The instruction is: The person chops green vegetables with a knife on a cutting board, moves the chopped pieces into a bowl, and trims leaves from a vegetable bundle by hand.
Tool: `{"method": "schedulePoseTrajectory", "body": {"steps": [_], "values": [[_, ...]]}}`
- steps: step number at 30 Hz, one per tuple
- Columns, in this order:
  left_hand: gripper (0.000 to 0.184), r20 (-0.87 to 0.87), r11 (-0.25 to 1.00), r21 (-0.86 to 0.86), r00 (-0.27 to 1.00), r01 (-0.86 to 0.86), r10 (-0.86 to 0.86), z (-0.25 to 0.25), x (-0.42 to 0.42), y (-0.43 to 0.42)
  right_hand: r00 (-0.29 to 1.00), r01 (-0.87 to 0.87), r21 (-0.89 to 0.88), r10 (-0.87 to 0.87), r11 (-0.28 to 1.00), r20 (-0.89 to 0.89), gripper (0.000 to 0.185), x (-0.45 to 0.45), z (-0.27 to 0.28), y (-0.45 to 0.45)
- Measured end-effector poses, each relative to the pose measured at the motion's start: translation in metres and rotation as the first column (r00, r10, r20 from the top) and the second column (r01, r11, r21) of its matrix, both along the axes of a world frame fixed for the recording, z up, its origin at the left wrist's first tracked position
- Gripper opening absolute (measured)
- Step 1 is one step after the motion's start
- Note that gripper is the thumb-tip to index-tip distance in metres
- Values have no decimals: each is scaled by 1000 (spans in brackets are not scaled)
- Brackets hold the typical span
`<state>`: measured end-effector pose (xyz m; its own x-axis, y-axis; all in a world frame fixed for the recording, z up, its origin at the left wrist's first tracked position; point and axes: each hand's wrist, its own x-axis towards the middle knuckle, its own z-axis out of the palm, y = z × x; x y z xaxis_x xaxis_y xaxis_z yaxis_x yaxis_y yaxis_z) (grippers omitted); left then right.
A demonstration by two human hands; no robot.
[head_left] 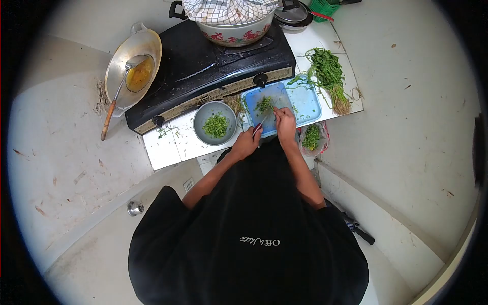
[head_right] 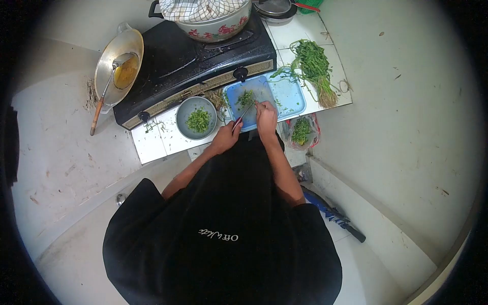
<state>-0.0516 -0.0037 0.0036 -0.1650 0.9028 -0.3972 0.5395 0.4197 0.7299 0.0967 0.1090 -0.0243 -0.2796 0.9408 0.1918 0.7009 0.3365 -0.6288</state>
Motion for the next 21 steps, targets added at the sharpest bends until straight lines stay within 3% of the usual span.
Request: {"method": "schedulePoseTrajectory", "body": {"steps": [2, 12, 14, 21], "values": [[46, -20, 998, -65, 1000, -12, 11, 2, 0, 0, 997, -17, 53, 21, 998, -72, 20, -1, 0, -3], [45, -96, 998, -66, 995, 23, -29, 0, 2, -4, 997, -20, 25, 22, 999, -68, 16, -1, 1, -3], [45, -210, 999, -45, 978, 13, -22, -11, 6, -5, 999, -54, 48, 53, 997, 7, 14, 0, -1, -2], [43, -195, 998, -40, 980, -48, 39, 0, 5, 9, 999, 34, 100, -33, 994, -14, 11, -2, -2, -8]]}}
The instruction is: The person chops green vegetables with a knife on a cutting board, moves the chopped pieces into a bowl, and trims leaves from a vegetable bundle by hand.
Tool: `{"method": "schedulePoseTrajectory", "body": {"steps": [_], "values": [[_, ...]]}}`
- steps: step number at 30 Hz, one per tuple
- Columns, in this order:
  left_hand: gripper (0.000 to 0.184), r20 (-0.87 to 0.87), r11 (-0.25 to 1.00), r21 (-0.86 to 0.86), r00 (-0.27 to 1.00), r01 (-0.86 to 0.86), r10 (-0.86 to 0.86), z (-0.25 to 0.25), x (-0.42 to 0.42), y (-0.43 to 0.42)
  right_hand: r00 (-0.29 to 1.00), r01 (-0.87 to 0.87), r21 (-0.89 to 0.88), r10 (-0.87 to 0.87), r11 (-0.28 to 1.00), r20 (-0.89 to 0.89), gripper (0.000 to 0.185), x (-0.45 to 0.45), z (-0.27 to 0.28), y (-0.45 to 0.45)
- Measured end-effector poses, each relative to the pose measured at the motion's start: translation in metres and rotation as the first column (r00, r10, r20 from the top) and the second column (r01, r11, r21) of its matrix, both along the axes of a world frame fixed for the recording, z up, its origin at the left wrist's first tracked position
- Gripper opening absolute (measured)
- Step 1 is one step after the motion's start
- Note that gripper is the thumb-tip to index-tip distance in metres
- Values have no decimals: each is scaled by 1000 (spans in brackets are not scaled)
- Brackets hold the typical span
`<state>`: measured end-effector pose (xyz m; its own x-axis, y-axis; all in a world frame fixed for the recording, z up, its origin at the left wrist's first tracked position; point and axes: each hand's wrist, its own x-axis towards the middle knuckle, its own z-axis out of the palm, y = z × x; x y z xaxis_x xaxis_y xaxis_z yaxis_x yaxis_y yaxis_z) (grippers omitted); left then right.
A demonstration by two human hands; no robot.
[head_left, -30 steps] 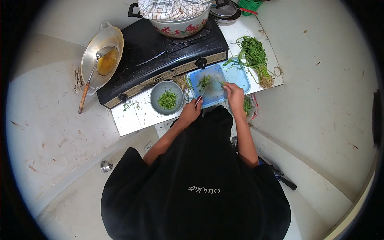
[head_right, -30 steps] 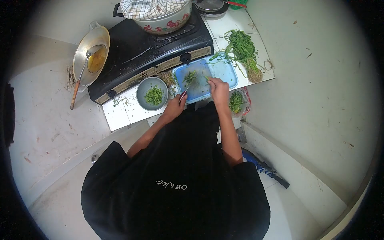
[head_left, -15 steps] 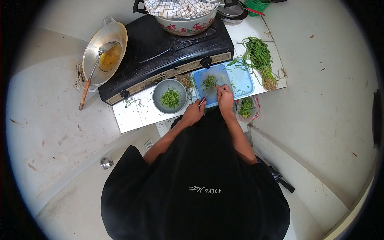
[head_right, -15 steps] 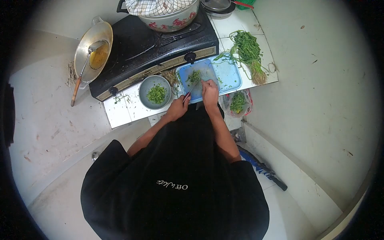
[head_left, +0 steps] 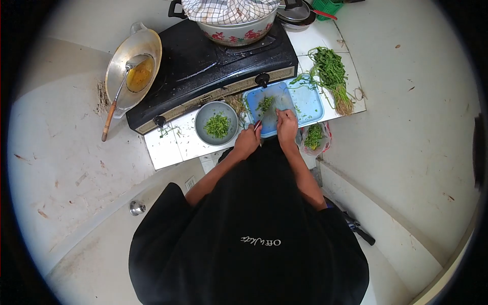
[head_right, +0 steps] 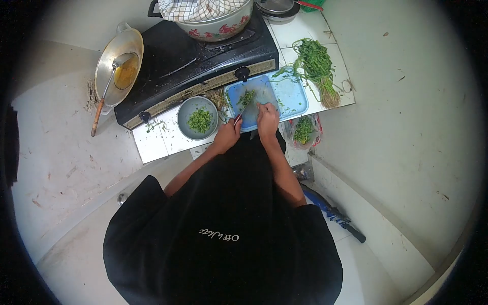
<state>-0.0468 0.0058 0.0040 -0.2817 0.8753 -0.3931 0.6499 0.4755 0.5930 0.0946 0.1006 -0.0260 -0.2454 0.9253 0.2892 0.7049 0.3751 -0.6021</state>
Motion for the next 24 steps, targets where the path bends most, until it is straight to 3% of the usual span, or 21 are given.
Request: {"method": "schedulePoseTrajectory", "body": {"steps": [5, 11, 17, 24], "values": [[46, 105, 998, 0, 992, 66, -65, 0, -4, -12, 999, 53, 21, -52, 998, -6, 10, 0, 8, -2], [44, 39, 996, 42, 997, 72, -74, -10, 4, -15, 993, 27, 23, -24, 999, -111, 11, 1, -5, 1], [46, 51, 1000, 20, 999, 1, -2, 3, 9, 6, 996, 17, 76, -10, 997, -93, 15, 3, -3, -2], [45, 106, 996, 60, 992, 66, -72, 0, 6, -14, 990, 29, 42, -23, 999, -137, 15, 5, -5, -2]]}}
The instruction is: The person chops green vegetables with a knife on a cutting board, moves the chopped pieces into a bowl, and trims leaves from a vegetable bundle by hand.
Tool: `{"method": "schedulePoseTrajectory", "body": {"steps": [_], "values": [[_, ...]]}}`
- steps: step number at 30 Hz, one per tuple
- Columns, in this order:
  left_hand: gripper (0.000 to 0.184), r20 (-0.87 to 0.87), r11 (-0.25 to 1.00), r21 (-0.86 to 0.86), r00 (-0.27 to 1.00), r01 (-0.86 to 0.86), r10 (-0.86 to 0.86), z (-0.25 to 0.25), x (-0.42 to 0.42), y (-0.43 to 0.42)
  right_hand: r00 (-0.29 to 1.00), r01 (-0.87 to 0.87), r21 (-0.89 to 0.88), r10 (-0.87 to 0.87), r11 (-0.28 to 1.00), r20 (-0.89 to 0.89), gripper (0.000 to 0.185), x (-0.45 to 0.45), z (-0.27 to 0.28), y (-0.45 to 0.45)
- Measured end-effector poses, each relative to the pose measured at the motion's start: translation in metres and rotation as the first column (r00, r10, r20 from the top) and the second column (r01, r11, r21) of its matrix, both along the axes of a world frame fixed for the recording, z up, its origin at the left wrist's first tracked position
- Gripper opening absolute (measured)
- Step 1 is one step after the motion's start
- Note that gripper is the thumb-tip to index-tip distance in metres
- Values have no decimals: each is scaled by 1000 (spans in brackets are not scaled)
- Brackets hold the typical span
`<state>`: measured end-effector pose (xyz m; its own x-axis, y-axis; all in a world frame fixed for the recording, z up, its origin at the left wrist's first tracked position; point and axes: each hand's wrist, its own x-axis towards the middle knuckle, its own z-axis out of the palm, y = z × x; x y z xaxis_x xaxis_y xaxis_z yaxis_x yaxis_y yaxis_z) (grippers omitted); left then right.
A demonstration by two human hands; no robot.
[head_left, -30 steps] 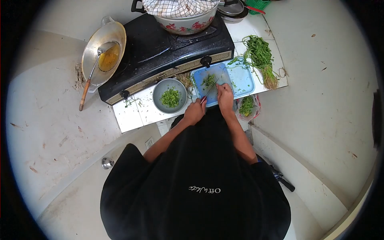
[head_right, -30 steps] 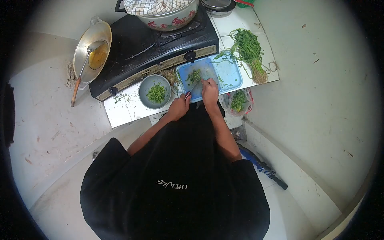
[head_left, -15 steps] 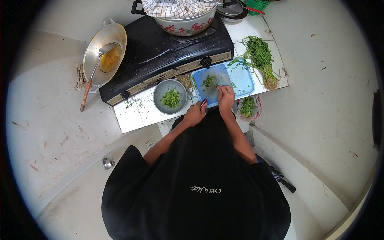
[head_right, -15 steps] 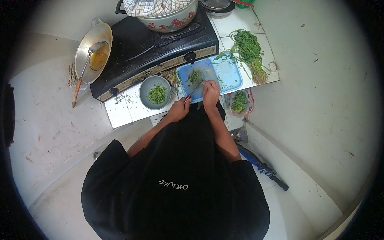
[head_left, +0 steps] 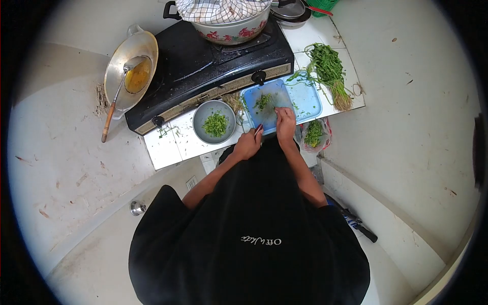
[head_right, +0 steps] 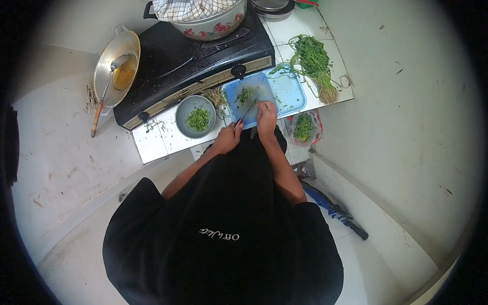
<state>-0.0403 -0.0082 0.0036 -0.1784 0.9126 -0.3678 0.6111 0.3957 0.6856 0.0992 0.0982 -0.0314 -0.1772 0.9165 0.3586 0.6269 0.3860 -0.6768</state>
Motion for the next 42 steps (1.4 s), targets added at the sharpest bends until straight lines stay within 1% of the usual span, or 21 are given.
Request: {"method": "schedulePoseTrajectory", "body": {"steps": [2, 3, 5, 6, 8, 12, 14, 15, 17, 18, 20, 21, 23, 26, 30, 32, 33, 35, 39, 41, 42], "values": [[45, -56, 1000, -8, 998, 29, -29, -11, 1, -3, 1000, 3, -25, -2, 1000, 13, 13, -1, -2, 0], [45, -56, 1000, -10, 998, 27, -28, -10, 3, 0, 1000, 1, -28, -1, 1000, 13, 13, -1, -1, 2], [47, -69, 999, -22, 997, -35, 34, -8, 9, 7, 1000, -5, -35, 5, 999, 5, 13, -1, 1, 1], [47, -72, 999, -20, 997, -39, 37, -7, 10, 12, 1000, -8, -33, 8, 999, 2, 13, -2, 2, 0], [47, -104, 999, -3, 993, -49, 48, -2, 11, 19, 997, 13, 30, -15, 999, 70, 14, -2, 5, -2], [46, -48, 998, 8, 997, -65, 66, -1, 4, 12, 999, 3, 34, -4, 999, 44, 15, 1, 1, -4], [46, -25, 998, -38, 999, -46, 45, 2, 1, 4, 1000, 11, 1, -11, 1000, 5, 15, -1, 1, -3], [46, -27, 998, -37, 999, -44, 43, 1, 1, 1, 1000, 13, 2, -13, 1000, 3, 15, -2, -1, -1], [45, -38, 998, -64, 999, 26, -29, -1, 2, -5, 1000, 12, -5, -12, 1000, -5, 16, -3, -5, 0], [45, -37, 998, -66, 999, 25, -28, -2, 3, -5, 1000, 11, -7, -11, 1000, -4, 16, -2, -5, 0], [45, -84, 1000, 0, 996, -18, 18, -6, 4, -4, 1000, 10, -23, -11, 1000, -13, 15, -2, -6, -1], [45, -83, 1000, -5, 996, -22, 21, -5, 6, -1, 1000, 7, -27, -8, 1000, -12, 15, -3, -1, -3], [44, -74, 999, -30, 996, -43, 41, -2, 7, 9, 996, 49, 12, -50, 999, 72, 15, -5, 11, -4], [46, -78, 999, -30, 997, -30, 28, 2, 7, 16, 996, 30, 41, -33, 999, 81, 15, -3, 2, -7], [47, -77, 999, -19, 997, -32, 31, -1, 3, 7, 999, 22, -7, -22, 1000, 48, 17, 2, -3, -8], [45, -24, 999, -30, 999, -31, 30, 5, 1, 4, 999, 15, -27, -14, 1000, 34, 16, 1, -2, -6], [45, -25, 999, -28, 999, -30, 30, 3, 1, 2, 999, 15, -24, -14, 1000, 34, 16, 0, -3, -4], [46, -49, 999, -24, 998, 27, -28, -3, 2, -3, 999, 29, 0, -29, 1000, 18, 15, -1, -4, -4], [46, -82, 999, -45, 997, -14, 10, 2, 8, 7, 1000, 21, -10, -20, 1000, 23, 15, -1, -3, -6], [46, -81, 999, 8, 996, -31, 31, -1, 11, 17, 988, 65, -42, -58, 997, 142, 16, -3, 15, -8], [46, -80, 999, 12, 996, -30, 31, -1, 11, 18, 988, 65, -38, -59, 997, 143, 16, -1, 11, -8]]}}
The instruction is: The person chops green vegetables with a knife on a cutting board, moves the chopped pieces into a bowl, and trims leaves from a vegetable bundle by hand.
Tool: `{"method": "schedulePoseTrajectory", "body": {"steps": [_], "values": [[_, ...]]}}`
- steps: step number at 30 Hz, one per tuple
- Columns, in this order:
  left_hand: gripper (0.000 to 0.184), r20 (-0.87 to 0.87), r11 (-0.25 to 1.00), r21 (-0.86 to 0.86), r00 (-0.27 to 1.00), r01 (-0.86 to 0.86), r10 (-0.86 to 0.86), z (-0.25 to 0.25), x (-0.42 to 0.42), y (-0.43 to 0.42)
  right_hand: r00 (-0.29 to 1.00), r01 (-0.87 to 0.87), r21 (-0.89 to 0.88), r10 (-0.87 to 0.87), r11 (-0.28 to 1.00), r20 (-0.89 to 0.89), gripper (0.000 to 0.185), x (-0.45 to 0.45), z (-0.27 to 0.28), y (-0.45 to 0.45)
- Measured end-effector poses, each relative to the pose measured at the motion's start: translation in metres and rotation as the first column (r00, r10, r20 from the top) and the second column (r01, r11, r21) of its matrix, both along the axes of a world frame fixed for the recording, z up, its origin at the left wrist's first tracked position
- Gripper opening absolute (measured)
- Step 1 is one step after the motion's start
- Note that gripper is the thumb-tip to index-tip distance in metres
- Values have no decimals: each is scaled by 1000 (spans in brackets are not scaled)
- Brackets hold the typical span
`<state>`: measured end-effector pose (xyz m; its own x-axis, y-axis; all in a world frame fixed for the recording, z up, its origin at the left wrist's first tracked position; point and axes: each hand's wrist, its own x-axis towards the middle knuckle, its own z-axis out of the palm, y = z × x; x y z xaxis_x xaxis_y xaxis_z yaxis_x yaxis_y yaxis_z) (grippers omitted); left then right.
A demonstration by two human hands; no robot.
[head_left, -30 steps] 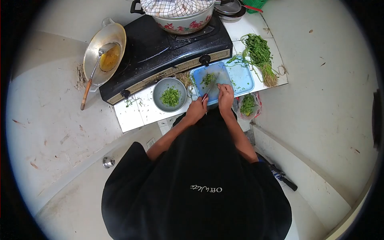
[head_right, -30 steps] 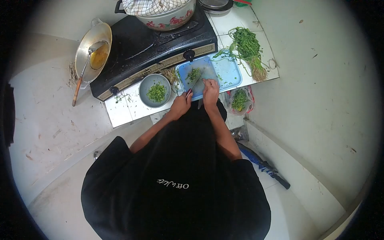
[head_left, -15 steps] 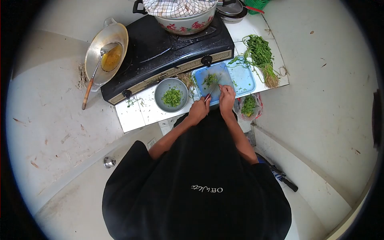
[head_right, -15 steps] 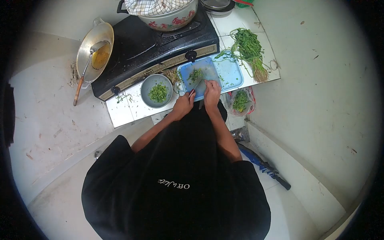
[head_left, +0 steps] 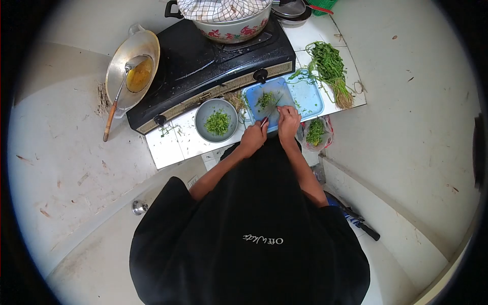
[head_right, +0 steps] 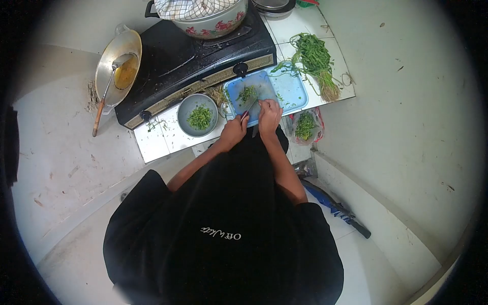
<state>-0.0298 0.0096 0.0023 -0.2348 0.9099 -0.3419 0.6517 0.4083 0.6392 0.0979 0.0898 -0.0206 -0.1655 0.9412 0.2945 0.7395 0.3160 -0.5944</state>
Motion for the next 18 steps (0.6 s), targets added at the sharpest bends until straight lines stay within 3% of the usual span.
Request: {"method": "schedulePoseTrajectory", "body": {"steps": [6, 8, 12, 18], "values": [[46, 64, 999, -31, 998, -12, 14, 1, -7, -13, 997, -49, 36, 51, 998, -64, 21, 3, -10, 0], [45, 56, 999, 15, 998, 37, -37, -2, -7, -19, 997, -4, -82, -2, 997, -73, 24, -2, -5, 3], [45, -1, 999, -45, 1000, 10, -10, -6, -2, -13, 991, -10, -107, -4, 994, -131, 24, -2, -5, 3], [45, 20, 1000, -9, 1000, -12, 13, -1, 0, -2, 984, -34, -65, 22, 997, -177, 20, 1, -5, 1]]}}
